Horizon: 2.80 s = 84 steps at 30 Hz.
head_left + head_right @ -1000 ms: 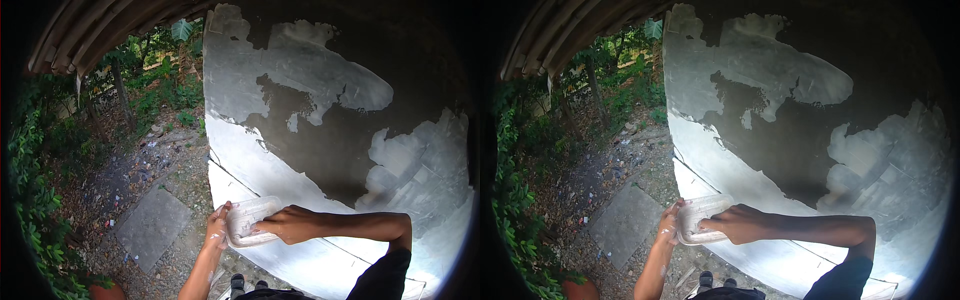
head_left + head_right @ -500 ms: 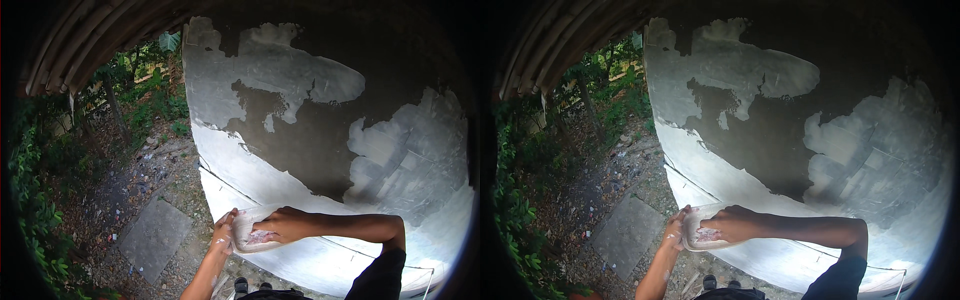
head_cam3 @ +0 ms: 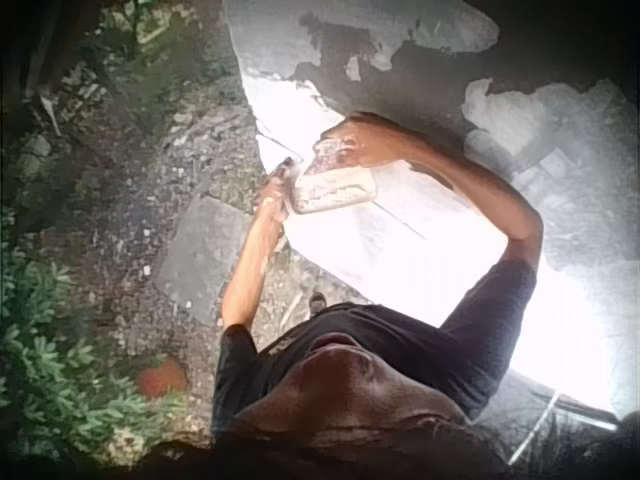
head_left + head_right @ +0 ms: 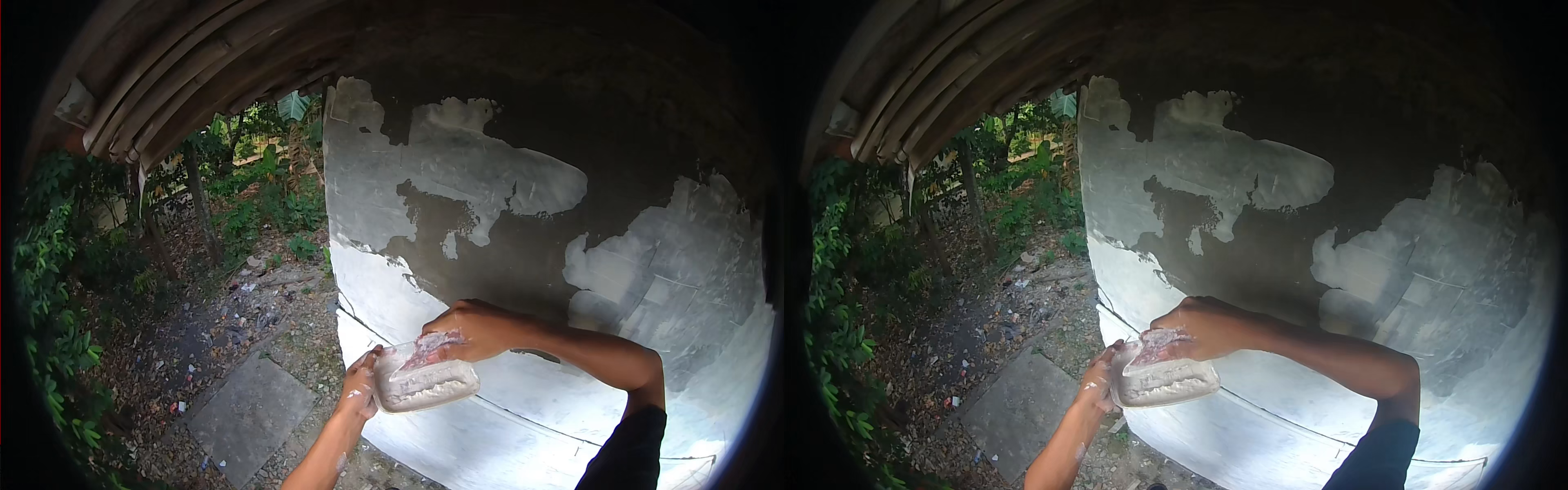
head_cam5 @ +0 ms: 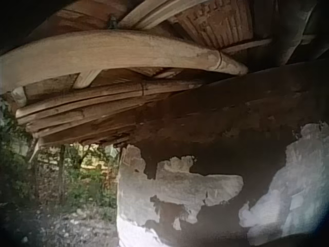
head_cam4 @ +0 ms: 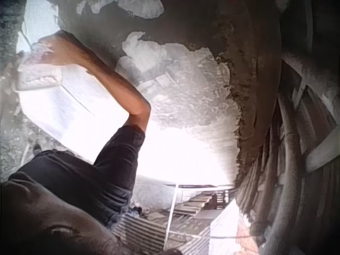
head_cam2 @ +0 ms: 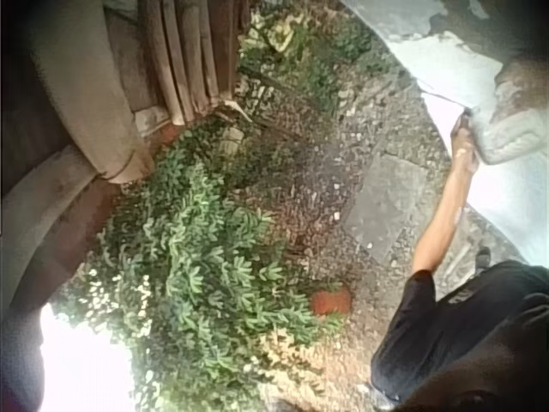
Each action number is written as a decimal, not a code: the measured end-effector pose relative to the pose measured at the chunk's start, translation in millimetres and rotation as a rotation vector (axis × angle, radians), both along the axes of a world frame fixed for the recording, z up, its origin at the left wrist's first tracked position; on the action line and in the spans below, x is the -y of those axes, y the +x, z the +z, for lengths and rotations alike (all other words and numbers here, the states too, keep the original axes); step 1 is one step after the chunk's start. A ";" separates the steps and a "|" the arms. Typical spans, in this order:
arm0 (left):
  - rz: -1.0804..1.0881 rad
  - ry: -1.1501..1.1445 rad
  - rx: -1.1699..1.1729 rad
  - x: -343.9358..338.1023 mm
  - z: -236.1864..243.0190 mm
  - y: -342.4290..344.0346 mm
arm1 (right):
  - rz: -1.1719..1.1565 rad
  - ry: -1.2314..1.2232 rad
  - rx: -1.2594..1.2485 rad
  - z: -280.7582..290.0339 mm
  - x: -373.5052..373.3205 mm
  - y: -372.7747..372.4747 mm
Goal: Applying and smoothing plaster or putty onto an outdoor wall using a trowel and a tray.
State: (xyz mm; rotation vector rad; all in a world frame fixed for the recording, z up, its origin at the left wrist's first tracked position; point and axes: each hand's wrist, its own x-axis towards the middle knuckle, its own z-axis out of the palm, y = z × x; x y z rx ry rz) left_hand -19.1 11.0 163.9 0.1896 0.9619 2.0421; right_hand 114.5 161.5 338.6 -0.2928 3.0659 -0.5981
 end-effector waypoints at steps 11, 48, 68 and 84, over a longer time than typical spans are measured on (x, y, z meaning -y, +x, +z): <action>0.045 0.160 0.007 -45.0 60.5 -121.8 | -0.011 0.860 -0.560 209.9 -56.1 -138.7; 0.162 0.126 0.073 -24.3 -30.1 -105.7 | -0.209 1.563 -0.618 246.3 -103.8 -237.3; 0.165 0.085 0.063 -25.0 -40.7 -100.2 | -0.286 1.538 -0.619 272.2 -91.1 -245.2; 0.141 0.056 0.057 -30.2 -50.8 -95.3 | -0.162 1.578 -0.740 214.3 -107.7 -273.1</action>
